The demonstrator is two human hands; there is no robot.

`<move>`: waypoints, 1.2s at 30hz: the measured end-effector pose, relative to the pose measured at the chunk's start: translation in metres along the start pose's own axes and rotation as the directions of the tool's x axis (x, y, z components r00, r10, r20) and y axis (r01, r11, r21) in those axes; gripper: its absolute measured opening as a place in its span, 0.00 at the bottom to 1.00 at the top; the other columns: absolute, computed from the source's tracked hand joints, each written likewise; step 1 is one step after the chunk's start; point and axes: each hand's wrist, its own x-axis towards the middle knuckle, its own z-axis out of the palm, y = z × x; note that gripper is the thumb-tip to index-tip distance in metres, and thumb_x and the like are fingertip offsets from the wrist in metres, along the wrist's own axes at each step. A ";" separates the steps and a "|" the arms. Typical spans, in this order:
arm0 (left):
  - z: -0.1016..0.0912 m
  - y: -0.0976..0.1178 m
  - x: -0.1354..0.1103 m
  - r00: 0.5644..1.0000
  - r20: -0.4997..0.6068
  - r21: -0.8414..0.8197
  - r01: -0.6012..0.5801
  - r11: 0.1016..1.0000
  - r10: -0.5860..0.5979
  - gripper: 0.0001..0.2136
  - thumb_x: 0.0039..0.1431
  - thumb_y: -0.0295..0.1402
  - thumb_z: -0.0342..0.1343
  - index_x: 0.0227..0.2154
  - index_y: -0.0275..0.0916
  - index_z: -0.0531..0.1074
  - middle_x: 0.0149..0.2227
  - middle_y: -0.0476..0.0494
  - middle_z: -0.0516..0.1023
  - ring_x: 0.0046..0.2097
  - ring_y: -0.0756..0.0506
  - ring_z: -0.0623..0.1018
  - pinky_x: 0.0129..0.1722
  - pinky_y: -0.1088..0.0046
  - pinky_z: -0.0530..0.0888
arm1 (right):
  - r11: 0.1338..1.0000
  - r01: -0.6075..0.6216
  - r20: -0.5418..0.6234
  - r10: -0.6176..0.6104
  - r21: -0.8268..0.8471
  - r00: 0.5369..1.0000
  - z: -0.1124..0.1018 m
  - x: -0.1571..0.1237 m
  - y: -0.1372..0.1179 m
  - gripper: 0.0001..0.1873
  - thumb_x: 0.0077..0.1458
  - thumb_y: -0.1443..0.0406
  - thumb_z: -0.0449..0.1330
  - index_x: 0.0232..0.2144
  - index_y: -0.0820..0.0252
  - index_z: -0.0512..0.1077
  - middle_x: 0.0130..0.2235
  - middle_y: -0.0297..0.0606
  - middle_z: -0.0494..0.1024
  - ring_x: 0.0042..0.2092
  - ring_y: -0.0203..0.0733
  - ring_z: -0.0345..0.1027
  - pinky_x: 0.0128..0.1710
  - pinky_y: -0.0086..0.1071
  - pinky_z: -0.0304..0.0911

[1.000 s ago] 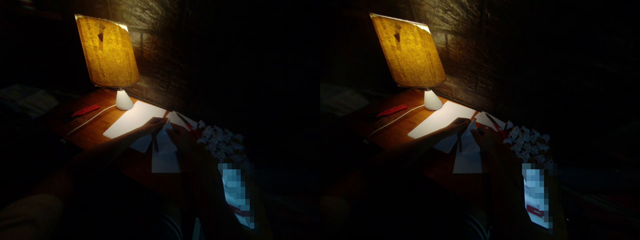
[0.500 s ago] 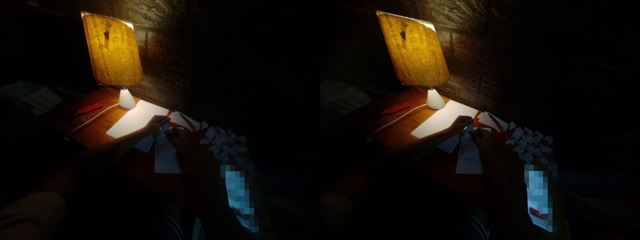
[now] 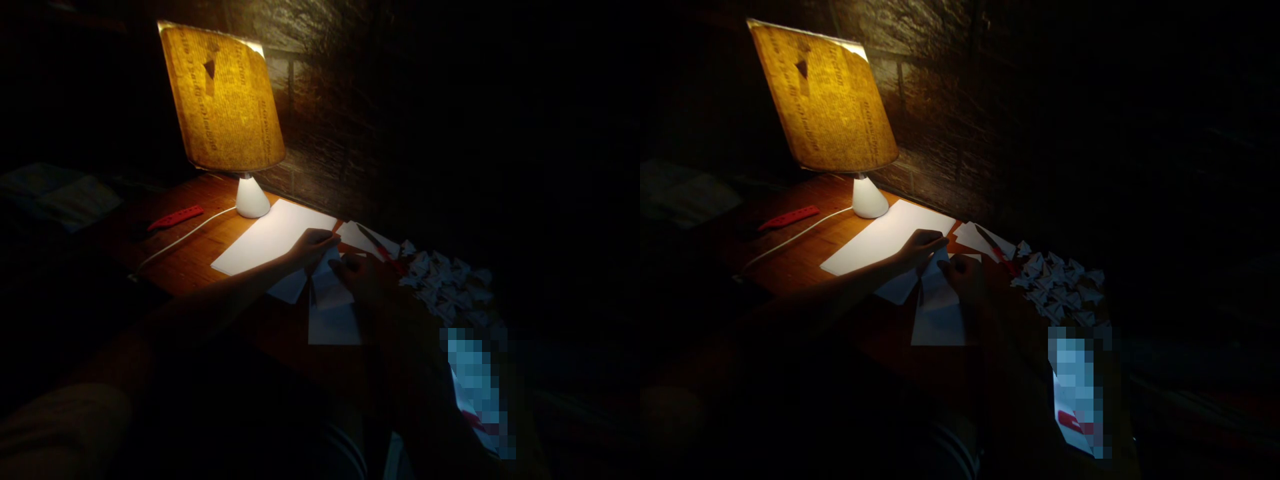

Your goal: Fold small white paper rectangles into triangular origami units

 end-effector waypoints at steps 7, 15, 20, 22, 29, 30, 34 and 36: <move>0.001 0.001 -0.002 0.999 0.052 -0.044 -0.001 0.999 0.004 0.31 0.54 0.63 0.62 0.18 0.40 0.59 0.20 0.56 0.54 0.24 0.54 0.56 0.25 0.74 0.51 | 0.999 0.012 -0.027 -0.013 -0.040 1.000 -0.001 0.002 0.000 0.27 0.52 0.45 0.66 0.18 0.54 0.61 0.21 0.30 0.62 0.27 0.38 0.55 0.27 0.33 0.49; 0.001 -0.003 0.000 0.999 0.048 -0.055 0.000 0.999 0.003 0.32 0.52 0.64 0.62 0.18 0.39 0.60 0.20 0.55 0.54 0.26 0.53 0.56 0.26 0.74 0.51 | 1.000 0.006 0.015 -0.006 -0.029 1.000 -0.004 -0.002 -0.008 0.30 0.52 0.41 0.65 0.18 0.54 0.60 0.21 0.30 0.61 0.26 0.37 0.55 0.26 0.33 0.50; 0.000 -0.003 -0.001 0.999 0.051 -0.018 0.005 1.000 -0.004 0.32 0.52 0.64 0.63 0.18 0.39 0.61 0.20 0.55 0.55 0.26 0.53 0.56 0.26 0.74 0.51 | 1.000 -0.021 0.030 0.020 0.022 0.999 0.000 -0.003 -0.002 0.30 0.53 0.40 0.64 0.19 0.54 0.61 0.22 0.31 0.62 0.27 0.37 0.55 0.26 0.33 0.51; 0.001 -0.003 -0.002 0.998 0.056 -0.023 0.002 1.000 0.000 0.32 0.52 0.64 0.63 0.18 0.39 0.60 0.21 0.55 0.54 0.26 0.53 0.56 0.26 0.74 0.51 | 0.998 -0.016 0.044 0.013 0.057 0.999 0.001 -0.001 0.003 0.31 0.51 0.39 0.64 0.19 0.54 0.60 0.22 0.30 0.61 0.27 0.37 0.54 0.26 0.33 0.51; 0.002 -0.002 -0.002 0.999 0.034 -0.015 -0.002 1.000 0.003 0.32 0.54 0.65 0.61 0.19 0.39 0.60 0.21 0.56 0.54 0.26 0.54 0.55 0.25 0.74 0.50 | 0.993 0.060 -0.016 -0.062 -0.099 0.998 -0.006 -0.002 -0.007 0.30 0.55 0.44 0.63 0.17 0.53 0.57 0.21 0.32 0.59 0.27 0.38 0.54 0.27 0.34 0.50; 0.002 -0.002 -0.003 0.999 0.047 -0.021 0.009 1.000 -0.008 0.33 0.54 0.65 0.61 0.19 0.39 0.60 0.21 0.56 0.54 0.25 0.54 0.56 0.25 0.74 0.50 | 0.989 0.074 -0.018 -0.076 -0.130 0.997 -0.008 -0.003 -0.009 0.29 0.57 0.45 0.62 0.17 0.54 0.57 0.22 0.32 0.60 0.28 0.39 0.54 0.27 0.34 0.50; 0.001 -0.001 -0.004 0.995 0.083 -0.021 0.057 0.998 -0.055 0.34 0.52 0.67 0.62 0.18 0.39 0.60 0.19 0.56 0.55 0.23 0.55 0.56 0.23 0.75 0.50 | 0.984 0.088 -0.056 -0.098 -0.156 0.994 -0.008 -0.002 -0.008 0.25 0.58 0.48 0.60 0.19 0.54 0.60 0.22 0.32 0.61 0.29 0.40 0.56 0.29 0.35 0.51; 0.001 -0.001 -0.004 0.996 0.069 -0.027 0.065 0.998 -0.063 0.33 0.51 0.66 0.62 0.18 0.39 0.61 0.18 0.56 0.55 0.23 0.55 0.56 0.23 0.75 0.50 | 0.988 0.079 -0.081 -0.090 -0.132 0.993 -0.005 0.000 -0.002 0.25 0.58 0.47 0.60 0.19 0.53 0.59 0.21 0.31 0.60 0.29 0.40 0.57 0.29 0.35 0.51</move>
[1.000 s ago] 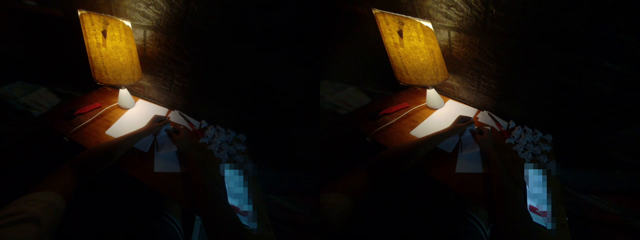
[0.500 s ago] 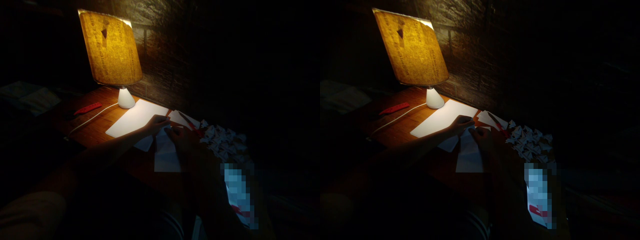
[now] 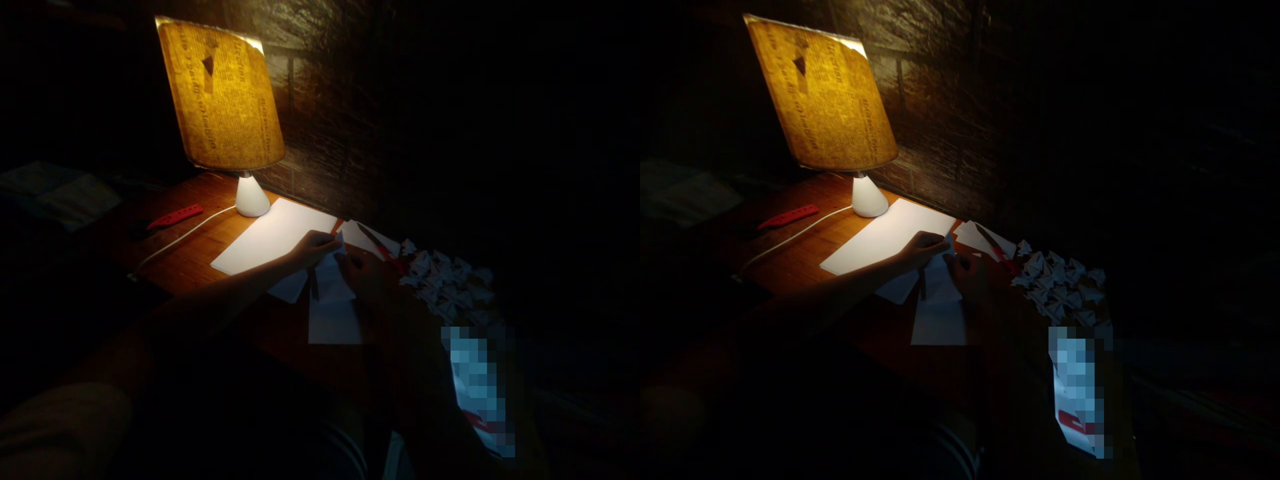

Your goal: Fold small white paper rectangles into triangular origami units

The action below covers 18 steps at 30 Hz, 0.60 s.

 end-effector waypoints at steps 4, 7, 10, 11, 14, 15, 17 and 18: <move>0.000 0.000 0.000 1.000 -0.008 -0.036 0.017 0.999 -0.018 0.32 0.50 0.63 0.65 0.17 0.39 0.61 0.17 0.56 0.55 0.22 0.55 0.55 0.23 0.74 0.49 | 0.998 -0.029 0.011 0.029 0.048 1.000 0.006 0.001 0.011 0.27 0.57 0.44 0.60 0.19 0.53 0.59 0.22 0.31 0.61 0.28 0.39 0.55 0.28 0.34 0.50; 0.000 -0.001 0.000 0.999 -0.023 -0.075 0.038 0.996 -0.040 0.31 0.50 0.60 0.66 0.16 0.40 0.58 0.17 0.57 0.52 0.22 0.55 0.54 0.23 0.74 0.48 | 0.992 -0.049 0.041 0.045 0.114 0.998 0.007 0.001 0.014 0.30 0.55 0.40 0.60 0.19 0.53 0.59 0.22 0.30 0.60 0.27 0.37 0.52 0.27 0.33 0.50; 0.001 -0.002 0.000 0.998 -0.050 -0.086 0.021 0.996 -0.026 0.32 0.50 0.60 0.66 0.16 0.40 0.56 0.17 0.57 0.51 0.22 0.55 0.53 0.23 0.75 0.48 | 0.994 -0.026 0.021 0.024 0.104 1.000 0.006 0.002 0.012 0.32 0.53 0.38 0.62 0.17 0.53 0.57 0.21 0.30 0.58 0.27 0.37 0.52 0.27 0.33 0.50; 0.001 -0.002 0.000 0.998 -0.060 -0.081 0.005 0.997 -0.010 0.32 0.50 0.60 0.66 0.16 0.40 0.57 0.18 0.57 0.51 0.22 0.55 0.53 0.23 0.75 0.48 | 0.996 -0.013 0.011 0.012 0.088 1.000 0.005 0.002 0.011 0.33 0.53 0.38 0.62 0.17 0.53 0.57 0.21 0.30 0.58 0.27 0.37 0.52 0.27 0.33 0.49; 0.001 -0.001 0.000 0.999 -0.030 -0.060 -0.015 0.998 0.013 0.33 0.51 0.62 0.65 0.16 0.40 0.58 0.18 0.57 0.52 0.22 0.55 0.53 0.23 0.75 0.48 | 0.997 -0.005 0.005 0.005 0.082 1.000 0.002 0.003 0.009 0.31 0.52 0.38 0.61 0.18 0.53 0.58 0.22 0.30 0.58 0.28 0.38 0.53 0.27 0.33 0.50; 0.001 -0.001 0.000 1.000 -0.002 -0.053 -0.010 0.999 0.010 0.33 0.50 0.64 0.65 0.17 0.39 0.59 0.18 0.57 0.52 0.22 0.56 0.54 0.23 0.75 0.48 | 0.996 -0.012 0.010 0.011 0.093 1.000 0.002 0.003 0.009 0.31 0.52 0.38 0.61 0.19 0.53 0.59 0.22 0.30 0.59 0.28 0.38 0.54 0.27 0.33 0.50; 0.000 -0.001 0.000 0.999 0.041 -0.046 0.005 0.999 -0.003 0.33 0.50 0.65 0.64 0.17 0.39 0.61 0.18 0.57 0.54 0.22 0.55 0.54 0.23 0.75 0.49 | 0.993 -0.026 0.012 0.025 0.118 1.000 0.001 0.003 0.009 0.29 0.52 0.38 0.60 0.20 0.53 0.60 0.23 0.30 0.60 0.29 0.39 0.55 0.28 0.33 0.52; 0.000 -0.001 0.000 0.999 0.044 -0.048 0.011 0.999 -0.009 0.33 0.50 0.66 0.63 0.17 0.39 0.62 0.18 0.57 0.54 0.22 0.55 0.54 0.23 0.75 0.49 | 0.992 -0.032 0.008 0.031 0.125 0.999 0.001 0.003 0.009 0.29 0.52 0.39 0.60 0.20 0.53 0.60 0.23 0.31 0.61 0.29 0.39 0.55 0.28 0.33 0.52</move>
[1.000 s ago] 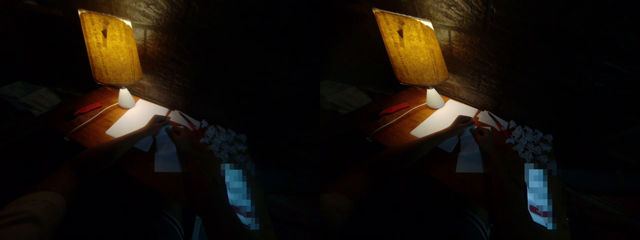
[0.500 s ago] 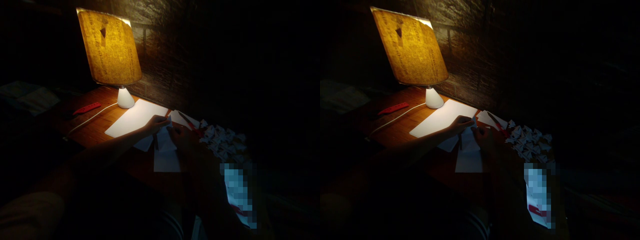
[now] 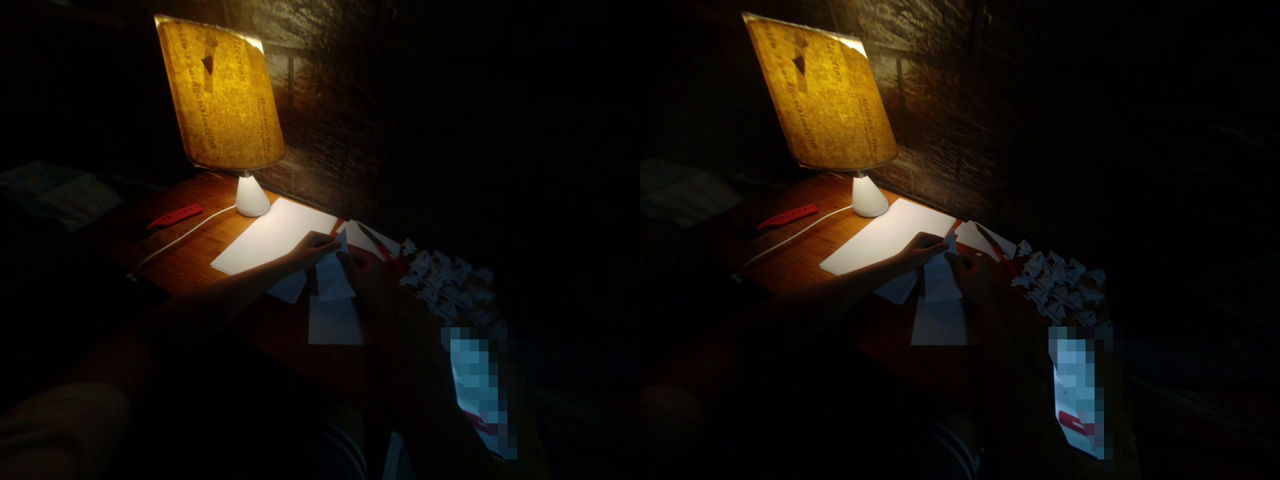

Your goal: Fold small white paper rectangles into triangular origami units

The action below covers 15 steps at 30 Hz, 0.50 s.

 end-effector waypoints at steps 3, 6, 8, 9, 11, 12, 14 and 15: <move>0.000 -0.001 0.000 0.999 -0.025 -0.035 0.025 0.999 -0.026 0.33 0.49 0.66 0.64 0.17 0.38 0.62 0.17 0.57 0.54 0.22 0.56 0.54 0.22 0.75 0.48 | 1.000 -0.015 -0.009 0.015 -0.004 1.000 0.000 -0.002 0.000 0.28 0.53 0.40 0.61 0.19 0.53 0.60 0.21 0.31 0.61 0.27 0.38 0.55 0.27 0.33 0.51; 0.000 -0.002 0.000 0.998 -0.014 -0.081 0.059 0.995 -0.060 0.32 0.47 0.63 0.67 0.17 0.38 0.65 0.16 0.57 0.56 0.21 0.56 0.55 0.22 0.76 0.51 | 0.999 -0.032 0.004 0.032 0.017 0.999 0.001 -0.003 -0.002 0.29 0.52 0.40 0.62 0.18 0.53 0.59 0.21 0.30 0.60 0.26 0.38 0.53 0.26 0.34 0.50; -0.001 -0.003 0.000 0.998 -0.002 -0.102 0.058 0.993 -0.058 0.30 0.47 0.61 0.68 0.19 0.36 0.71 0.17 0.53 0.64 0.22 0.54 0.62 0.22 0.76 0.56 | 0.998 -0.037 0.031 0.036 0.047 0.999 0.002 -0.003 -0.002 0.28 0.52 0.41 0.62 0.18 0.53 0.60 0.21 0.30 0.60 0.26 0.37 0.53 0.26 0.34 0.51; -0.002 -0.003 0.000 0.999 0.005 -0.108 0.051 0.993 -0.051 0.29 0.47 0.60 0.69 0.20 0.35 0.73 0.19 0.50 0.69 0.23 0.53 0.66 0.23 0.76 0.59 | 0.997 -0.038 0.043 0.035 0.060 0.998 0.002 -0.003 -0.002 0.28 0.52 0.41 0.62 0.19 0.53 0.61 0.21 0.30 0.60 0.26 0.37 0.53 0.26 0.33 0.52; -0.003 -0.003 0.000 0.999 0.029 -0.108 0.036 0.993 -0.033 0.27 0.49 0.58 0.69 0.21 0.33 0.76 0.22 0.46 0.75 0.25 0.51 0.70 0.25 0.75 0.63 | 0.997 -0.033 0.059 0.028 0.075 0.998 0.002 -0.003 -0.002 0.27 0.51 0.42 0.64 0.19 0.54 0.62 0.22 0.30 0.61 0.26 0.37 0.54 0.26 0.33 0.52; -0.004 -0.003 0.001 0.999 0.045 -0.104 0.031 0.994 -0.027 0.27 0.50 0.57 0.69 0.21 0.33 0.76 0.22 0.46 0.75 0.25 0.51 0.70 0.25 0.76 0.62 | 0.996 -0.031 0.062 0.025 0.087 0.998 0.001 -0.003 -0.001 0.27 0.50 0.42 0.64 0.19 0.54 0.62 0.22 0.30 0.61 0.26 0.37 0.54 0.26 0.33 0.53; -0.005 -0.004 0.001 0.996 0.087 -0.091 0.035 0.995 -0.027 0.27 0.50 0.56 0.69 0.19 0.34 0.74 0.19 0.49 0.70 0.24 0.53 0.66 0.24 0.76 0.59 | 0.990 -0.049 0.065 0.041 0.133 0.997 0.002 -0.002 0.001 0.27 0.49 0.42 0.65 0.20 0.54 0.62 0.23 0.30 0.62 0.26 0.37 0.55 0.27 0.32 0.54; -0.005 -0.004 0.001 0.993 0.109 -0.086 0.042 0.995 -0.032 0.27 0.50 0.56 0.69 0.18 0.34 0.72 0.18 0.51 0.67 0.23 0.54 0.63 0.23 0.76 0.56 | 0.983 -0.071 0.069 0.060 0.169 0.996 0.002 -0.002 0.003 0.27 0.49 0.42 0.66 0.21 0.54 0.63 0.23 0.29 0.62 0.26 0.37 0.56 0.27 0.32 0.55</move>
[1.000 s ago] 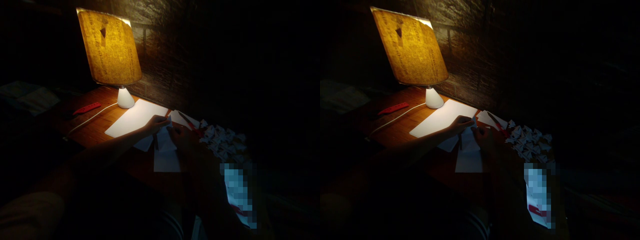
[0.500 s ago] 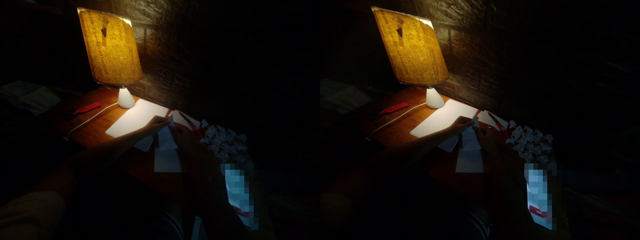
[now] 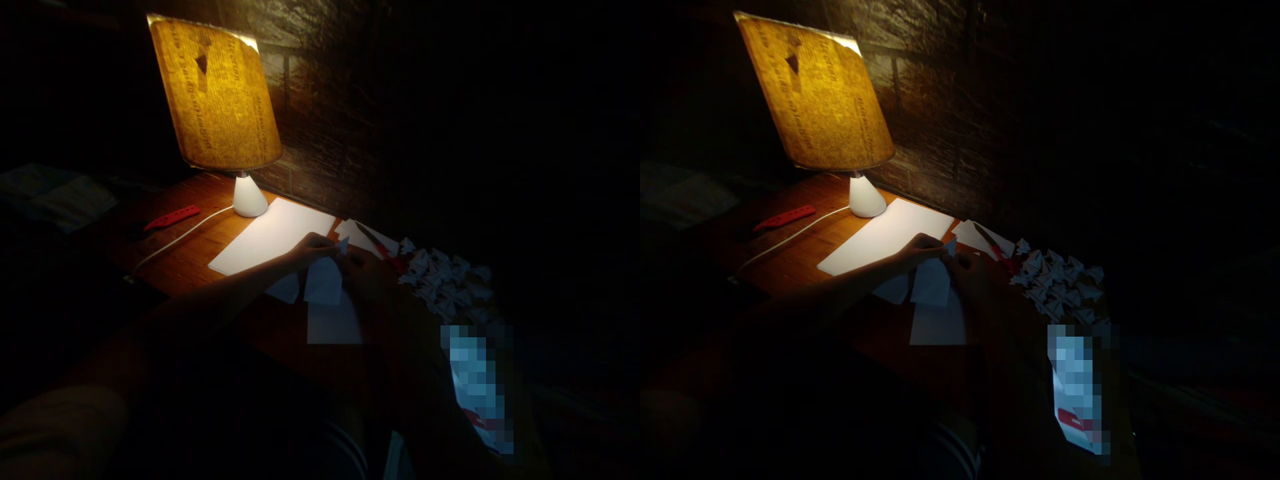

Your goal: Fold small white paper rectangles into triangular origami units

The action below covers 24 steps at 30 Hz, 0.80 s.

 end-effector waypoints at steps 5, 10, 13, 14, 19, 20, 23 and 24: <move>0.003 0.001 -0.004 0.991 0.125 0.055 0.028 0.998 -0.035 0.28 0.51 0.54 0.69 0.15 0.36 0.66 0.17 0.55 0.59 0.22 0.55 0.57 0.23 0.75 0.50 | 0.982 -0.002 -0.041 0.009 0.186 0.999 0.000 0.005 0.012 0.25 0.48 0.43 0.67 0.24 0.54 0.65 0.24 0.28 0.65 0.27 0.37 0.59 0.28 0.32 0.58; 0.007 0.005 -0.011 0.992 0.119 0.119 0.018 0.993 -0.032 0.21 0.53 0.46 0.68 0.17 0.35 0.73 0.17 0.55 0.61 0.22 0.55 0.57 0.23 0.75 0.50 | 0.998 0.026 -0.096 -0.020 0.059 0.995 -0.005 0.008 0.015 0.23 0.46 0.45 0.69 0.23 0.55 0.69 0.24 0.30 0.69 0.29 0.38 0.62 0.31 0.33 0.60; 0.006 0.004 -0.010 0.991 0.130 0.153 0.018 0.988 -0.038 0.20 0.54 0.46 0.67 0.18 0.35 0.74 0.16 0.55 0.60 0.22 0.55 0.57 0.23 0.75 0.50 | 1.000 0.004 -0.115 -0.006 -0.017 0.993 -0.007 0.008 0.014 0.25 0.45 0.44 0.68 0.20 0.55 0.68 0.23 0.30 0.68 0.29 0.38 0.62 0.31 0.33 0.59; 0.005 0.004 -0.010 0.988 0.146 0.166 0.017 0.986 -0.041 0.20 0.54 0.46 0.67 0.18 0.35 0.74 0.16 0.55 0.60 0.21 0.55 0.57 0.23 0.74 0.49 | 1.000 0.000 -0.107 0.000 0.001 0.994 -0.007 0.009 0.015 0.25 0.45 0.44 0.69 0.20 0.55 0.68 0.23 0.30 0.69 0.29 0.38 0.62 0.31 0.33 0.60; 0.005 0.007 -0.008 0.981 0.185 0.180 0.026 0.983 -0.059 0.24 0.55 0.46 0.66 0.14 0.36 0.65 0.17 0.57 0.54 0.21 0.56 0.54 0.24 0.74 0.48 | 0.978 0.009 -0.082 0.008 0.207 0.997 -0.005 0.010 0.021 0.25 0.43 0.47 0.73 0.18 0.55 0.66 0.22 0.29 0.67 0.27 0.36 0.59 0.29 0.33 0.59; 0.005 0.008 -0.009 0.982 0.180 0.176 0.027 0.984 -0.059 0.25 0.55 0.46 0.66 0.14 0.37 0.64 0.17 0.57 0.54 0.22 0.56 0.54 0.24 0.73 0.47 | 0.976 0.016 -0.086 0.003 0.219 0.996 -0.004 0.010 0.021 0.25 0.44 0.48 0.73 0.18 0.55 0.66 0.21 0.28 0.65 0.27 0.36 0.58 0.29 0.32 0.58; 0.006 0.011 -0.011 0.983 0.172 0.158 0.036 0.987 -0.063 0.24 0.54 0.46 0.66 0.15 0.37 0.62 0.18 0.57 0.55 0.22 0.56 0.54 0.24 0.73 0.48 | 0.985 0.031 -0.106 -0.013 0.168 0.994 -0.004 0.010 0.022 0.26 0.46 0.46 0.72 0.18 0.55 0.66 0.22 0.28 0.65 0.26 0.36 0.58 0.28 0.32 0.56; 0.006 0.012 -0.011 0.983 0.172 0.153 0.039 0.987 -0.066 0.24 0.54 0.46 0.65 0.15 0.37 0.63 0.18 0.57 0.55 0.22 0.56 0.55 0.24 0.73 0.48 | 0.990 0.034 -0.116 -0.019 0.135 0.993 -0.004 0.010 0.021 0.26 0.46 0.45 0.71 0.18 0.55 0.66 0.22 0.28 0.65 0.27 0.36 0.58 0.28 0.33 0.56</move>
